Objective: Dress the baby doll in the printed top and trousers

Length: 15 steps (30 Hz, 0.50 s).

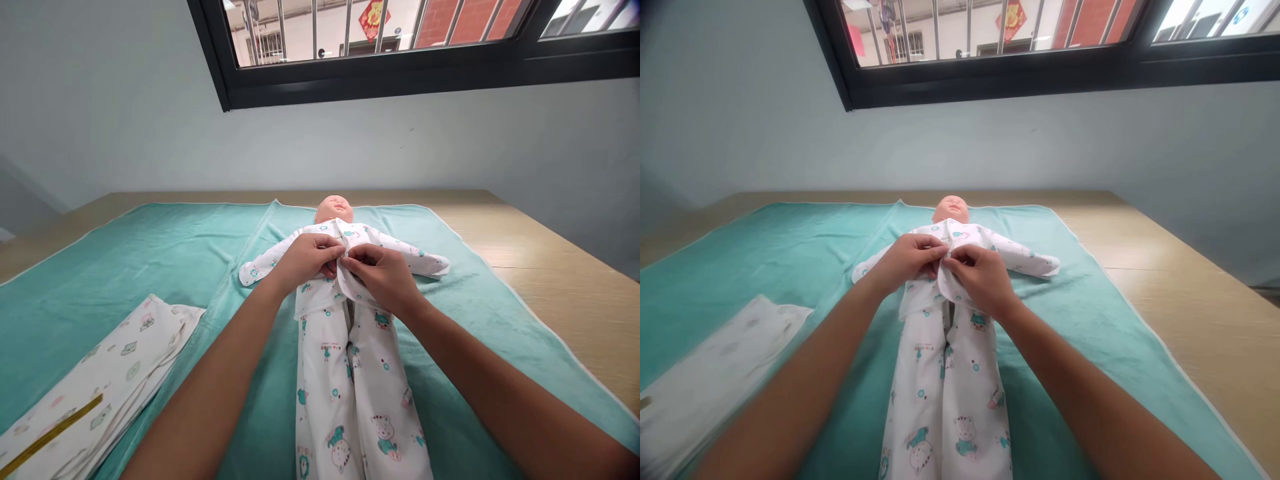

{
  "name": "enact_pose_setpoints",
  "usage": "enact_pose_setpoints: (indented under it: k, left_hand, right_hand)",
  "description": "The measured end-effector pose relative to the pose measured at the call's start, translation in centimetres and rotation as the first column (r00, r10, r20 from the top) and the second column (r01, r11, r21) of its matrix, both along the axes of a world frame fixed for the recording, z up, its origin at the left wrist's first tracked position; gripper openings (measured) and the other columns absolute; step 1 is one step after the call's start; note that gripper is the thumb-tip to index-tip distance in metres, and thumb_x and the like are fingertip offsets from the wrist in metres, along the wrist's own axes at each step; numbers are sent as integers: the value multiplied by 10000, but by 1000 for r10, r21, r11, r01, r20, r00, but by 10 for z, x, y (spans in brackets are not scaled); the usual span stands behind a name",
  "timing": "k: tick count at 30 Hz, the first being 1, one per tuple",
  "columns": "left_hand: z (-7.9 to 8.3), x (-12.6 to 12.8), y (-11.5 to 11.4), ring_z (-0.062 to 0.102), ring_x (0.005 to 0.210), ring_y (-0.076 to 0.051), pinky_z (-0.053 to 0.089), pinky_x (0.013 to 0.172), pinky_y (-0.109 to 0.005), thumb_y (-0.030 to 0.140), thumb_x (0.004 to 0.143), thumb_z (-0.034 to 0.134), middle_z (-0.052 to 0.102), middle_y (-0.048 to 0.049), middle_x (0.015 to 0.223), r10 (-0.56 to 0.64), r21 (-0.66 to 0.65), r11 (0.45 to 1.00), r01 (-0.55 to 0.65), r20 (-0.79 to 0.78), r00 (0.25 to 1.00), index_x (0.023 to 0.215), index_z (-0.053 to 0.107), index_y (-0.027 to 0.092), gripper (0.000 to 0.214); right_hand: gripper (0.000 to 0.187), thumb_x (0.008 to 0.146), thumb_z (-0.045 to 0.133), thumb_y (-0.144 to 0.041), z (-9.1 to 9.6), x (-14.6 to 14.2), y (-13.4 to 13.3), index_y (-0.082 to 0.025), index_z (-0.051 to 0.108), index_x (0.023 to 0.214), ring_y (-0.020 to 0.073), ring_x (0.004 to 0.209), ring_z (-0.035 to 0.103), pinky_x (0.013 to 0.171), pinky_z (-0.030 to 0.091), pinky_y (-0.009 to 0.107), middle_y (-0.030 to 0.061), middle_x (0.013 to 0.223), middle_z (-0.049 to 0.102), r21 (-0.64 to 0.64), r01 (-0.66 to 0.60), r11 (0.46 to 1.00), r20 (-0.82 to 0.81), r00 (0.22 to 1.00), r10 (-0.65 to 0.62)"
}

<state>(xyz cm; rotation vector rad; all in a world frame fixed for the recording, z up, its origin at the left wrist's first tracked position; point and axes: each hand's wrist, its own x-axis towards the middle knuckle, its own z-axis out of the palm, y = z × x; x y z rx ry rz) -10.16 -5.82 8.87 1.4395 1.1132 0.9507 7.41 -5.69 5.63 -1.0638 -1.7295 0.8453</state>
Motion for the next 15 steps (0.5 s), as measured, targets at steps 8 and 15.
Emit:
enact_pose_setpoints:
  k: [8,15]
  left_hand:
    - [12,-2,-6,616,616,-114,539,592,-233,341,818,691,640,-23,668,44,100,995,-26,-174,984,757,685,145,205]
    - [16,-3,-8,614,608,-110,542,575,-227,307,807,702,649,-31,676,30,65,998,-17,-213,977,762,690,139,174]
  right_hand:
    - [281,814,678,-465,-1,-1,1,-188,721,792,162,705,572,643,435,289,29,777,699,-22,31,999,-1,1000,-31]
    - [252,818,669,-440,-3,-1,1,-194,709,784,163,705,568,641,439,289,27,772,687,-14,18,1000,-22,1000,-18]
